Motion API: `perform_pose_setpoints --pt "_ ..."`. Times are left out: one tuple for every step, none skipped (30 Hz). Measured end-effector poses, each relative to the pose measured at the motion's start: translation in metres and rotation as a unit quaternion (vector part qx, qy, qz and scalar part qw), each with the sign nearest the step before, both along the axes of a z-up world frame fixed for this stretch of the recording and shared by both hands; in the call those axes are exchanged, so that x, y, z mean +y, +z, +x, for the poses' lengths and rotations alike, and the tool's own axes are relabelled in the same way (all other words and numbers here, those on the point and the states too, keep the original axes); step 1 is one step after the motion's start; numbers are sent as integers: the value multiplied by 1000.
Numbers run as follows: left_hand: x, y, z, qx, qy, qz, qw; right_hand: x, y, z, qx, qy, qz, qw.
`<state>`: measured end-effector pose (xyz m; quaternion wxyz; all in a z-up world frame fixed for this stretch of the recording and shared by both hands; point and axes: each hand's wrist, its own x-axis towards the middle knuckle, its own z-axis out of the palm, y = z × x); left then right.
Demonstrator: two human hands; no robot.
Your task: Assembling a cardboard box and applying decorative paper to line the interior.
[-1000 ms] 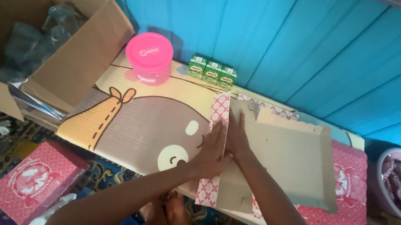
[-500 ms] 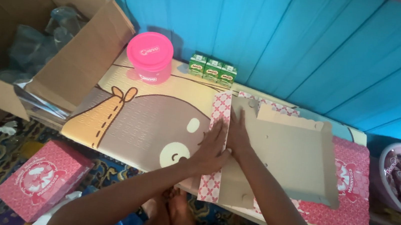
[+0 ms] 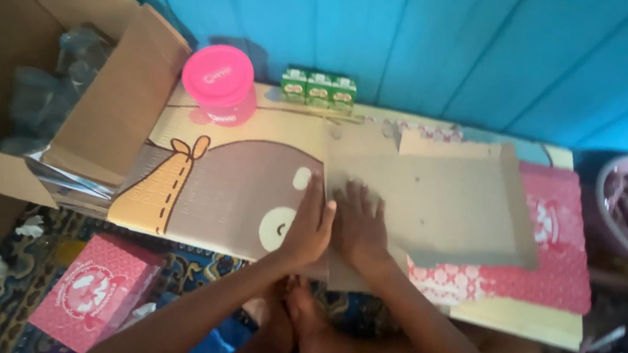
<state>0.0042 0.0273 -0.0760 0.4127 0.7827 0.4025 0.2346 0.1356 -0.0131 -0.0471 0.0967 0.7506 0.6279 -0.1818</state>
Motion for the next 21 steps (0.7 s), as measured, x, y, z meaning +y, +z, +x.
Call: perform_pose_setpoints --pt "-3 6 2 5 -6 -5 1000 -8 -6 1 5 -6 -5 1000" --pt "-4 12 4 -3 -7 6 1000 -13 -10 2 -12 25 50 998" --pt "-5 19 6 -10 -8 17 1000 -18 -15 2 -29 54 104 993" --pt "-5 11 12 -7 -7 15 1000 -21 -17 4 -26 55 102 993" --pt "-6 3 18 -9 -20 29 999 -24 -20 5 -18 67 156 985" --pt "-7 -5 26 -11 -33 45 998 -26 -22 7 -11 77 211 974" --pt "-8 -7 28 -10 -33 43 998 -26 -33 7 -9 76 210 975" --pt "-9 -9 32 7 -32 67 997 -23 -44 8 -66 84 206 973" --pt "-10 -10 35 24 -31 90 995 -21 -54 10 -123 92 201 967" --pt "-10 -7 33 23 -30 92 995 -21 -52 10 -124 93 203 967" --pt "-9 -3 31 6 -31 81 996 -20 -50 11 -100 92 199 970" --pt "-11 -1 30 -12 -33 68 997 -21 -48 13 -77 91 193 974" --pt "-14 6 26 -14 -32 67 997 -22 -48 13 -78 92 192 974" --pt "-14 13 23 -18 -25 46 998 -21 -47 13 -64 81 186 977" --pt "-15 20 18 -21 -18 26 999 -21 -46 12 -49 71 180 980" --pt "-16 13 16 -23 -14 25 999 -21 -45 11 -50 75 180 980" --pt "-16 5 14 -24 -11 20 999 -22 -43 10 -36 73 184 980" --pt "-15 -2 12 -25 -8 16 1000 -21 -41 10 -24 70 189 979" --pt "-16 1 14 -27 -5 17 999 -22 -42 10 -26 73 190 979" --pt "-17 4 15 -38 -14 21 999 -23 -43 9 -32 71 197 977" --pt "-19 7 16 -49 -22 25 998 -24 -44 8 -38 68 205 976"
